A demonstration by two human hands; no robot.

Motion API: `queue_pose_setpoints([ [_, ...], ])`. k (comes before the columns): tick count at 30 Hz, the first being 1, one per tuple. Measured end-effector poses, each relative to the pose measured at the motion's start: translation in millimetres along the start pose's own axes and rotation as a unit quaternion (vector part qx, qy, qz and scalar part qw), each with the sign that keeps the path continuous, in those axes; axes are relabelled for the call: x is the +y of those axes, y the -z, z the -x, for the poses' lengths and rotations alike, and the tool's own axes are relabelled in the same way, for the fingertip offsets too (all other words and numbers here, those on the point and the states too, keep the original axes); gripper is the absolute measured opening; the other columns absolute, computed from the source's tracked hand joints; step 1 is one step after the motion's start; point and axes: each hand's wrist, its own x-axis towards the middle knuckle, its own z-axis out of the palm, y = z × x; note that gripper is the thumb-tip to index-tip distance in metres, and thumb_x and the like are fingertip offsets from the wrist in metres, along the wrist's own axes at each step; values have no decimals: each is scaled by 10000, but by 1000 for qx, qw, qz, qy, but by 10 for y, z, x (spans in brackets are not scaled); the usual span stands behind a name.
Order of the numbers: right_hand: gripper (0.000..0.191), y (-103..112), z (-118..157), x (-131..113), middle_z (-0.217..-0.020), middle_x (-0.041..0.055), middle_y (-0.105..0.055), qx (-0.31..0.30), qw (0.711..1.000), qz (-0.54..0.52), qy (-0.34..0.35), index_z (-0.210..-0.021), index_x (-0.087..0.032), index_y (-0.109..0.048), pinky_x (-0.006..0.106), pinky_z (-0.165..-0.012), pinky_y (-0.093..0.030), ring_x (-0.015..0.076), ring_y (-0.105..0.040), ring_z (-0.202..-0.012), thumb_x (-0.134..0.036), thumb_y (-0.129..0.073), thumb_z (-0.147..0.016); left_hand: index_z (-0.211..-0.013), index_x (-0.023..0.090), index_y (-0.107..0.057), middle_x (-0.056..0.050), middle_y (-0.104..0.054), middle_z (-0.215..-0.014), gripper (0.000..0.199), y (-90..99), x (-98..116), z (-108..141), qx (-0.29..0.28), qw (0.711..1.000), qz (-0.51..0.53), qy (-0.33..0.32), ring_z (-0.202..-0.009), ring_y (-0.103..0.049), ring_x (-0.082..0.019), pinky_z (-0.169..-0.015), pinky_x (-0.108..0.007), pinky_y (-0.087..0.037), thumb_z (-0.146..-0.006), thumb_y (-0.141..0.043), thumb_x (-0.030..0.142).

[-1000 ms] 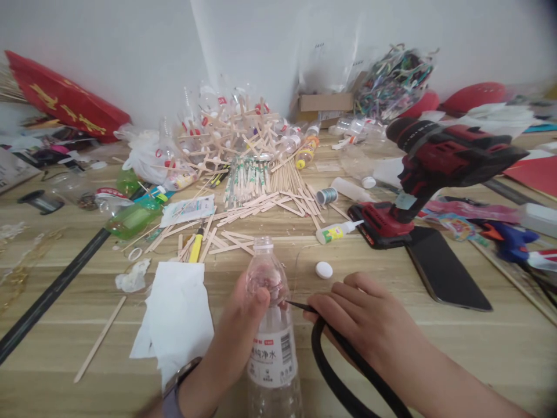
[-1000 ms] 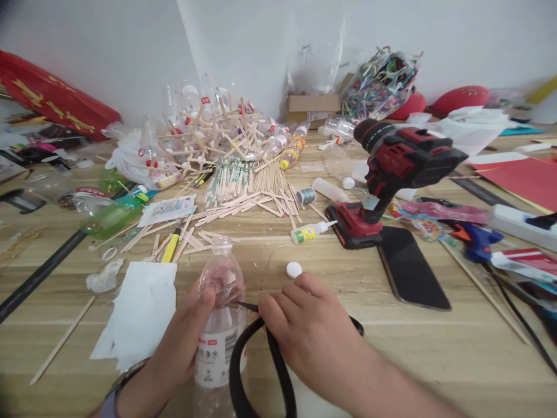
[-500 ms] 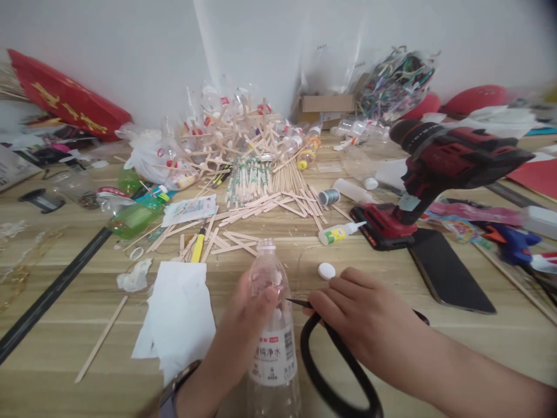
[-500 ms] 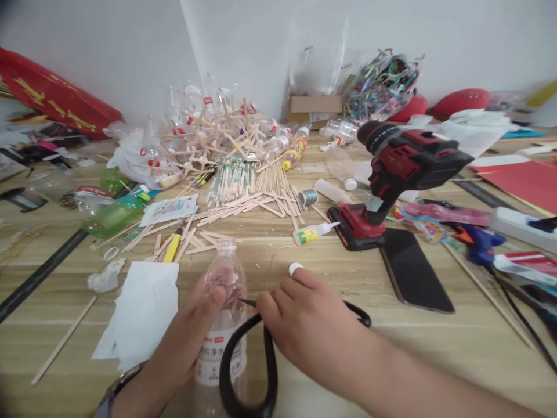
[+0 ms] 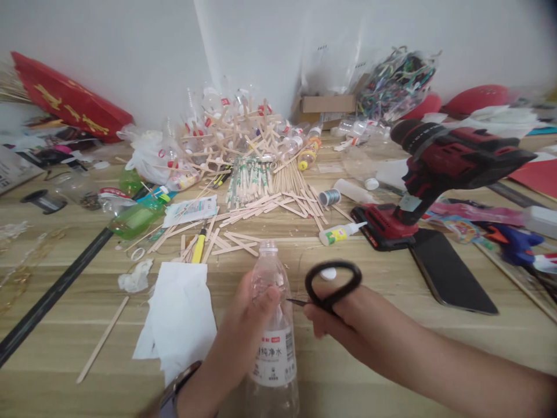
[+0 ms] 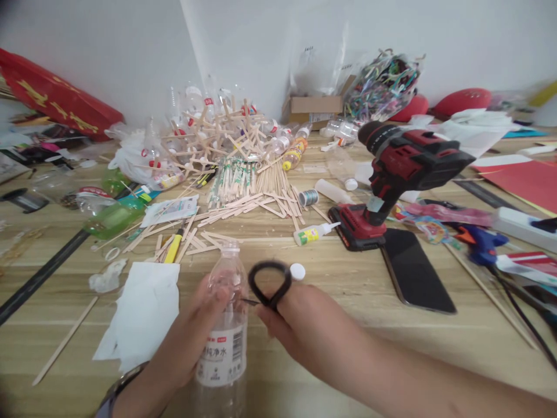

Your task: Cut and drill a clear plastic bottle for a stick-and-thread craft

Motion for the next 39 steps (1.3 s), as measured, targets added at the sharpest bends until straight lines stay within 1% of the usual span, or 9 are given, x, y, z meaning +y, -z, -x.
queue_pose_setpoints([
  [3, 300, -2, 5, -9, -602, -18, -667, -31, 998, -51, -17, -678, -207, -606, 212, -485, -407, 116, -604, -511, -107, -467, -924, -1237, 216, -539, -74, -707, -1090, 577, 12, -23, -8, -11, 1000, -3, 15, -1001, -648, -259, -911, -376, -468, -826, -581, 618],
  [7, 189, -30, 17, 8, -595, 36, -651, 72, 967, 197, 145, -719, -179, -628, 300, -542, -421, 182, -592, -527, -53, -530, -819, -1233, 212, -539, -80, -711, -1092, 581, 9, -33, -14, -11, 999, -11, 28, -990, -657, -262, -893, -381, -475, -831, -566, 630],
  [12, 348, -65, 23, 24, -581, -28, -670, -56, 995, -71, -41, -694, -208, -626, 193, -447, -400, 96, -596, -475, -131, -433, -974, -1216, 207, -571, -87, -715, -1116, 582, -7, 3, 10, -10, 1000, -25, 14, -1018, -652, -268, -887, -367, -474, -820, -578, 633],
  [18, 185, -64, 49, 15, -609, 46, -672, 53, 979, 158, 119, -707, -178, -628, 313, -534, -456, 200, -625, -537, -56, -532, -806, -1233, 211, -548, -77, -719, -1081, 554, 13, -46, -6, -28, 999, -21, 20, -1012, -656, -261, -885, -368, -480, -844, -567, 605],
  [23, 386, -63, 28, -26, -583, -23, -704, -113, 969, -204, -85, -690, -209, -565, 194, -417, -435, 109, -633, -466, -130, -339, -993, -1203, 215, -559, -88, -714, -1100, 548, -5, -1, -1, -20, 999, -26, 20, -1023, -652, -283, -899, -396, -472, -833, -568, 620],
  [29, 175, -74, 51, 1, -662, 62, -710, 26, 993, 91, 68, -721, -188, -633, 316, -571, -506, 214, -662, -602, -35, -566, -774, -1197, 218, -571, -75, -712, -1112, 519, -2, -5, 2, -31, 999, -21, 28, -1001, -650, -258, -888, -372, -473, -847, -563, 600],
  [32, 217, -60, 21, 11, -644, 39, -708, -32, 998, -47, -12, -711, -194, -609, 276, -544, -497, 181, -655, -574, -78, -502, -861, -1183, 214, -574, -76, -714, -1095, 533, 2, -12, -3, -29, 999, -28, 24, -996, -647, -262, -884, -370, -469, -833, -574, 616],
  [35, 376, -26, -7, -2, -608, 2, -715, -162, 943, -258, -133, -717, -207, -567, 216, -430, -455, 126, -602, -449, -186, -317, -997, -1185, 210, -568, -71, -714, -1046, 542, -1, -2, -6, -31, 999, -27, 17, -954, -647, -251, -852, -355, -477, -830, -575, 619],
  [39, 208, -16, 19, -5, -683, 59, -724, -80, 996, -41, -21, -742, -184, -623, 301, -590, -508, 204, -669, -613, -74, -479, -845, -1178, 216, -572, -55, -704, -965, 530, 15, -37, -23, -54, 997, -36, 30, -887, -641, -236, -795, -342, -490, -836, -565, 620],
])
